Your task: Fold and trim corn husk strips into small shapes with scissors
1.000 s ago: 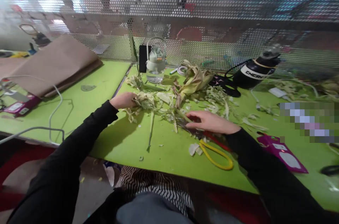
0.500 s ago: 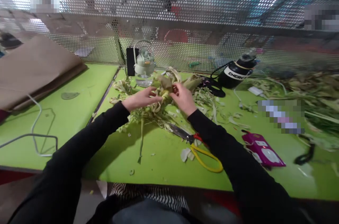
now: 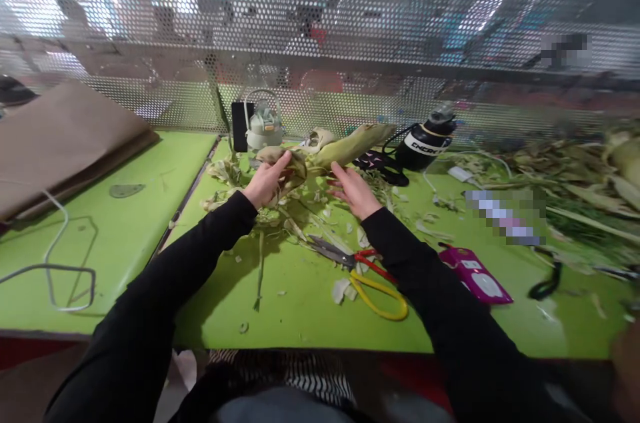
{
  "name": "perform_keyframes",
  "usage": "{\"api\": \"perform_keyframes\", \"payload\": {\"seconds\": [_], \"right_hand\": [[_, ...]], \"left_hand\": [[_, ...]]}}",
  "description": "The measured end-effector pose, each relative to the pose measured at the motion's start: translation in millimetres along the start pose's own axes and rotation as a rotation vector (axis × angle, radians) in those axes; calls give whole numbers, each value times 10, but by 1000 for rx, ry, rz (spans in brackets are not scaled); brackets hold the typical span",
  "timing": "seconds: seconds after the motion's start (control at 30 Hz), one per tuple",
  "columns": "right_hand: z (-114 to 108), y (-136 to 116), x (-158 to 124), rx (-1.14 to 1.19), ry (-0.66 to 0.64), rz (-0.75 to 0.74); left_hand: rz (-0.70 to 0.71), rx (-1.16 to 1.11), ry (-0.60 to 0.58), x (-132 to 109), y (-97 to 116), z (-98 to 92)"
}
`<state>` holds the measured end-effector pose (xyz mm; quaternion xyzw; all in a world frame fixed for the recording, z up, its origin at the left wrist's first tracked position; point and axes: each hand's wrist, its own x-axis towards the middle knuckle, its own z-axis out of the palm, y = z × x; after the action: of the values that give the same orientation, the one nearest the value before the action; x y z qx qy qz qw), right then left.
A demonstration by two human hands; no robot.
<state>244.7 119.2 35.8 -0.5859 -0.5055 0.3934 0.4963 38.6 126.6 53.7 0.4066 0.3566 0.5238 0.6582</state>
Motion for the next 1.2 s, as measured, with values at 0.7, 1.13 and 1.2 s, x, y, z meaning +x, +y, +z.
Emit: {"api": "perform_keyframes", "payload": {"seconds": [0.7, 1.13, 1.2], "right_hand": [[554, -508, -492, 428, 13, -433], [505, -499, -501, 549, -2, -356], [493, -488, -456, 589, -20, -317]], "left_hand": [[475, 425, -23, -661, 883, -60], [368, 24, -235, -541, 679, -49], [347, 51, -327, -573, 693, -88]]}}
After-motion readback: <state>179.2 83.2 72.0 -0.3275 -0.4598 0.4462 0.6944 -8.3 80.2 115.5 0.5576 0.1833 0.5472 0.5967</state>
